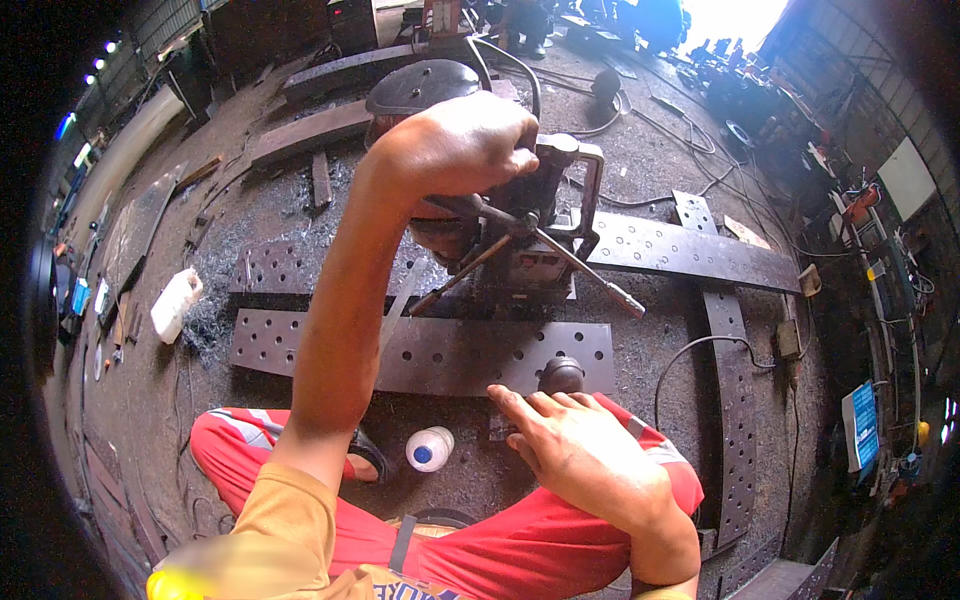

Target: The person sits on the floor and uses a drill press to create holes in a metal plate. They repeatedly apply liquid from a bottle to the drilling area, reposition the plate, and continue drilling multiple holes.

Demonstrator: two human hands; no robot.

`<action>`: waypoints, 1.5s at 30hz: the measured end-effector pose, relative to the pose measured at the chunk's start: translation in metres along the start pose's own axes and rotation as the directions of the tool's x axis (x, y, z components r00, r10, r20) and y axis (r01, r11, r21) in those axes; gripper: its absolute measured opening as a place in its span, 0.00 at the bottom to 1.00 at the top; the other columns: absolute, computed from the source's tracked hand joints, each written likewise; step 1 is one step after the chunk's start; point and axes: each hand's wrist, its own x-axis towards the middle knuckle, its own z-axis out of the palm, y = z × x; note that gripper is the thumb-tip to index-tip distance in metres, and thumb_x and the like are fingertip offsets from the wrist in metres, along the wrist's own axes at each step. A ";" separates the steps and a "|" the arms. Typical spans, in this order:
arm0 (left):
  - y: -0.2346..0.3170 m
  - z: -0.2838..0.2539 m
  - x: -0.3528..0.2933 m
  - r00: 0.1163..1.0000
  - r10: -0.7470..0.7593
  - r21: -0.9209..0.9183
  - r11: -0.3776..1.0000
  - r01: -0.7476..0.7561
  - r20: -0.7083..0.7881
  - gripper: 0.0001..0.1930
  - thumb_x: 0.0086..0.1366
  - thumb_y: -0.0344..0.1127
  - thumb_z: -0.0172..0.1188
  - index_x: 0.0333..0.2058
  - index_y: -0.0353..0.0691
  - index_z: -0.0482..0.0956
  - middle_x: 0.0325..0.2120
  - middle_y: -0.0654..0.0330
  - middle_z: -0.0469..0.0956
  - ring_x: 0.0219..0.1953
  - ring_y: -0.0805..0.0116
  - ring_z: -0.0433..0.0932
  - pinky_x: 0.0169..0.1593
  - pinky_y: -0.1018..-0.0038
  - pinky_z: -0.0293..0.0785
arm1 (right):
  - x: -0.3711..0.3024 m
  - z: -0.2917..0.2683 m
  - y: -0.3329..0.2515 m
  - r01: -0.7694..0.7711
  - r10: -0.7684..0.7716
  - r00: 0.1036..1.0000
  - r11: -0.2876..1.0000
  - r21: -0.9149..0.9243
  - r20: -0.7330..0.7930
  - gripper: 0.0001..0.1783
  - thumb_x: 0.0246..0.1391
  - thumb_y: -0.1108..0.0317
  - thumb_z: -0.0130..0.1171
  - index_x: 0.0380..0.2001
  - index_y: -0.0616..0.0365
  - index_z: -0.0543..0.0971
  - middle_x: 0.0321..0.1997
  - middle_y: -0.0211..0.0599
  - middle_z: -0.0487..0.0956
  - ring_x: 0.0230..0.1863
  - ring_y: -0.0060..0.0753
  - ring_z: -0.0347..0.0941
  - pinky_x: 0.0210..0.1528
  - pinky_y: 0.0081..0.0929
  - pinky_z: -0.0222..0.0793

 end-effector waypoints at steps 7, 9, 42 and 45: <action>0.001 -0.001 0.000 1.000 -0.014 -0.007 1.000 0.014 0.003 0.21 0.71 0.44 0.60 0.50 0.30 0.81 0.43 0.39 0.84 0.46 0.46 0.84 0.52 0.59 0.78 | 0.000 0.002 0.001 -0.001 0.001 1.000 1.000 0.015 -0.006 0.31 0.68 0.61 0.56 0.71 0.54 0.64 0.50 0.47 0.80 0.53 0.49 0.77 0.58 0.45 0.71; 0.002 -0.002 -0.001 1.000 -0.024 -0.013 1.000 0.024 0.010 0.21 0.71 0.44 0.60 0.51 0.30 0.81 0.43 0.39 0.84 0.46 0.46 0.84 0.52 0.60 0.78 | 0.000 0.002 0.002 -0.004 0.004 1.000 1.000 0.009 0.000 0.31 0.68 0.61 0.56 0.71 0.54 0.64 0.50 0.47 0.80 0.53 0.49 0.77 0.58 0.44 0.71; -0.003 0.004 0.001 1.000 -0.018 -0.041 0.999 0.017 -0.019 0.21 0.69 0.43 0.61 0.51 0.30 0.82 0.44 0.39 0.83 0.46 0.45 0.84 0.52 0.60 0.78 | 0.002 0.005 0.003 0.004 -0.004 1.000 1.000 0.006 -0.011 0.29 0.68 0.60 0.55 0.69 0.54 0.65 0.48 0.48 0.80 0.52 0.49 0.77 0.58 0.43 0.71; -0.004 -0.001 -0.004 1.000 -0.020 -0.020 1.000 0.020 -0.012 0.21 0.69 0.43 0.62 0.51 0.30 0.82 0.44 0.39 0.83 0.46 0.45 0.84 0.52 0.61 0.79 | 0.003 0.003 0.000 0.011 -0.011 1.000 1.000 -0.007 -0.011 0.29 0.68 0.61 0.55 0.69 0.54 0.65 0.48 0.47 0.80 0.52 0.49 0.77 0.58 0.43 0.70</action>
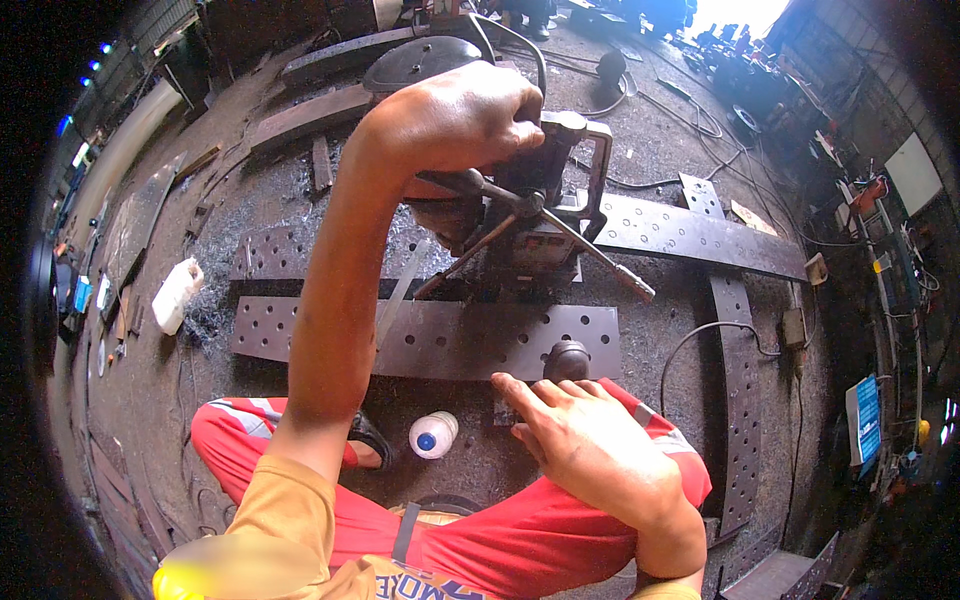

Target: The person sits on the floor and uses a drill press to create holes in a metal plate. They repeatedly apply liquid from a bottle to the drilling area, reposition the plate, and continue drilling multiple holes.

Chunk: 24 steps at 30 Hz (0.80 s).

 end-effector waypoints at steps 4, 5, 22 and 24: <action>0.001 0.004 0.003 1.000 -0.007 -0.007 1.000 0.007 0.014 0.22 0.69 0.43 0.62 0.52 0.30 0.81 0.44 0.39 0.84 0.46 0.46 0.85 0.53 0.61 0.79 | -0.001 0.002 0.002 0.000 0.001 1.000 1.000 0.005 -0.008 0.29 0.69 0.61 0.55 0.69 0.54 0.65 0.48 0.47 0.80 0.52 0.48 0.77 0.58 0.43 0.70; 0.001 0.005 0.003 1.000 0.001 0.001 1.000 -0.001 0.005 0.22 0.69 0.43 0.61 0.52 0.30 0.81 0.44 0.39 0.84 0.46 0.47 0.85 0.53 0.61 0.79 | -0.001 0.002 0.002 0.000 0.000 1.000 1.000 0.004 -0.006 0.29 0.69 0.61 0.55 0.69 0.54 0.65 0.47 0.47 0.80 0.52 0.48 0.77 0.58 0.43 0.70; -0.002 0.004 0.002 1.000 0.001 -0.021 1.000 -0.001 -0.001 0.20 0.70 0.42 0.61 0.51 0.31 0.81 0.43 0.40 0.84 0.46 0.46 0.84 0.51 0.60 0.78 | -0.001 0.002 0.002 0.003 -0.003 1.000 1.000 -0.001 -0.001 0.29 0.69 0.60 0.55 0.70 0.54 0.65 0.47 0.46 0.80 0.51 0.47 0.78 0.57 0.42 0.70; -0.003 0.005 0.003 1.000 0.010 0.012 1.000 -0.010 -0.009 0.20 0.70 0.42 0.61 0.51 0.31 0.81 0.44 0.40 0.84 0.46 0.46 0.84 0.51 0.60 0.78 | 0.000 0.001 0.002 0.000 0.000 1.000 1.000 -0.005 0.006 0.29 0.69 0.60 0.54 0.70 0.54 0.65 0.47 0.46 0.80 0.51 0.47 0.78 0.57 0.42 0.70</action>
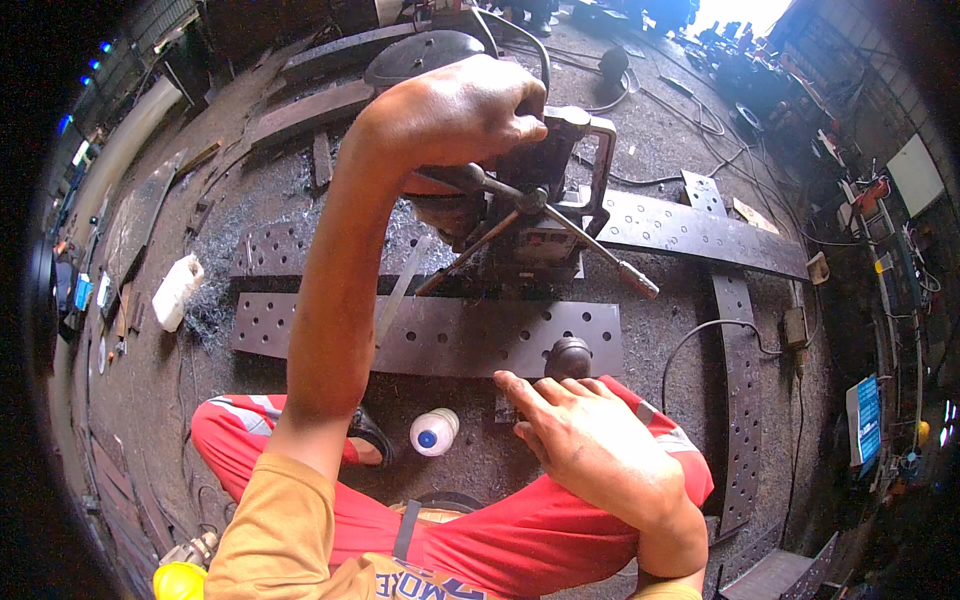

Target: The person sits on the floor and uses a drill press to create holes in a metal plate. They repeatedly apply liquid from a bottle to the drilling area, reposition the plate, and continue drilling multiple holes.

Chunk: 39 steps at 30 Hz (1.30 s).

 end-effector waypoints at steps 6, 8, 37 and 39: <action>0.002 -0.003 -0.003 1.000 -0.011 -0.022 1.000 0.011 -0.005 0.20 0.70 0.42 0.61 0.51 0.31 0.82 0.43 0.40 0.84 0.46 0.46 0.84 0.52 0.60 0.78 | 0.000 0.000 0.000 -0.004 0.004 1.000 1.000 0.016 0.004 0.30 0.69 0.61 0.55 0.70 0.54 0.65 0.47 0.46 0.80 0.51 0.47 0.78 0.58 0.43 0.70; 0.002 -0.002 -0.003 1.000 -0.007 -0.026 1.000 0.007 -0.001 0.20 0.70 0.42 0.61 0.50 0.31 0.82 0.43 0.40 0.84 0.45 0.46 0.84 0.52 0.60 0.78 | 0.001 0.000 0.001 -0.006 0.006 1.000 1.000 0.019 0.005 0.29 0.69 0.61 0.55 0.70 0.54 0.65 0.48 0.46 0.80 0.51 0.47 0.78 0.58 0.43 0.70; -0.001 0.001 -0.005 0.999 -0.013 -0.034 0.999 0.012 -0.031 0.21 0.70 0.43 0.62 0.52 0.32 0.81 0.41 0.41 0.84 0.41 0.49 0.86 0.47 0.60 0.80 | 0.002 0.000 -0.001 -0.015 0.015 1.000 1.000 0.017 0.011 0.30 0.68 0.63 0.56 0.70 0.54 0.65 0.49 0.46 0.80 0.51 0.47 0.78 0.58 0.43 0.70; -0.001 0.001 -0.005 0.999 -0.024 -0.033 0.999 0.023 -0.030 0.21 0.70 0.43 0.63 0.52 0.32 0.81 0.41 0.41 0.84 0.41 0.49 0.86 0.48 0.60 0.80 | 0.002 0.000 -0.001 -0.011 0.011 1.000 1.000 0.015 0.010 0.29 0.68 0.63 0.56 0.70 0.54 0.65 0.49 0.45 0.80 0.51 0.47 0.78 0.58 0.43 0.70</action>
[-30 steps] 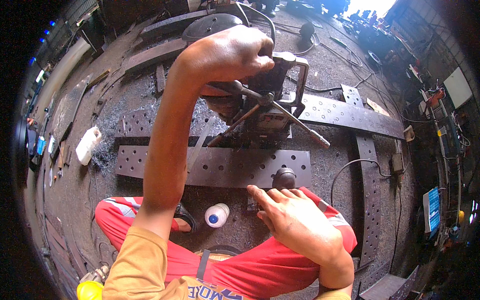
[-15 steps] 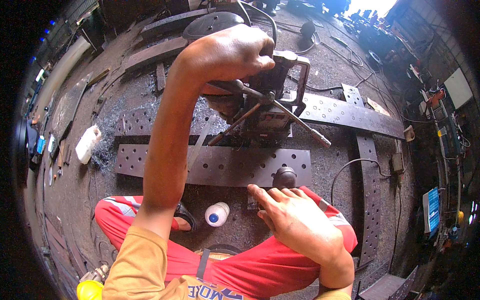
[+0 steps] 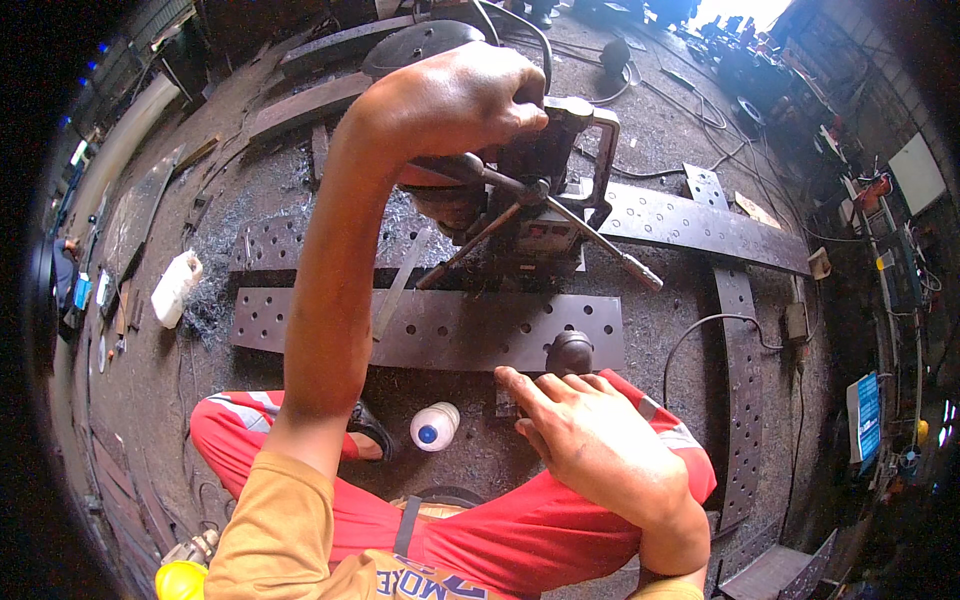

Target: The person sits on the floor and uses a drill press to create holes in a metal plate. They repeatedly apply liquid from a bottle to the drilling area, reposition the plate, and continue drilling multiple holes.

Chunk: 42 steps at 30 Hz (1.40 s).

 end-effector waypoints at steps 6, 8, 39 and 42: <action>0.003 -0.004 -0.004 0.999 -0.028 0.011 1.000 0.028 0.019 0.22 0.70 0.43 0.63 0.54 0.33 0.80 0.45 0.40 0.84 0.45 0.49 0.86 0.52 0.62 0.80 | 0.000 0.000 0.000 0.006 -0.006 1.000 1.000 -0.001 -0.003 0.29 0.68 0.63 0.55 0.70 0.54 0.65 0.49 0.46 0.80 0.51 0.47 0.78 0.58 0.43 0.70; 0.003 -0.001 -0.002 1.000 -0.016 0.028 0.999 0.015 0.018 0.22 0.70 0.43 0.62 0.55 0.33 0.80 0.45 0.40 0.84 0.46 0.48 0.86 0.52 0.62 0.80 | 0.000 0.001 0.000 -0.003 0.003 1.000 1.000 -0.005 0.003 0.30 0.68 0.63 0.55 0.70 0.54 0.65 0.49 0.46 0.80 0.52 0.47 0.78 0.59 0.43 0.70; 0.007 -0.004 0.005 0.869 0.002 0.291 0.942 -0.167 0.494 0.17 0.50 0.41 0.72 0.33 0.33 0.87 0.26 0.51 0.86 0.28 0.57 0.87 0.33 0.64 0.82 | 0.093 0.011 0.228 -0.333 0.316 0.914 0.943 -0.024 -0.253 0.35 0.52 0.59 0.73 0.60 0.62 0.74 0.55 0.58 0.80 0.58 0.56 0.77 0.60 0.43 0.72; 0.016 -0.001 -0.006 0.934 0.040 0.461 0.862 -0.211 0.354 0.15 0.48 0.38 0.69 0.33 0.35 0.87 0.26 0.50 0.85 0.29 0.55 0.87 0.34 0.63 0.83 | 0.112 0.011 0.240 -0.425 0.427 0.895 0.904 0.050 -0.127 0.33 0.53 0.58 0.73 0.57 0.63 0.76 0.51 0.58 0.82 0.56 0.55 0.79 0.57 0.42 0.73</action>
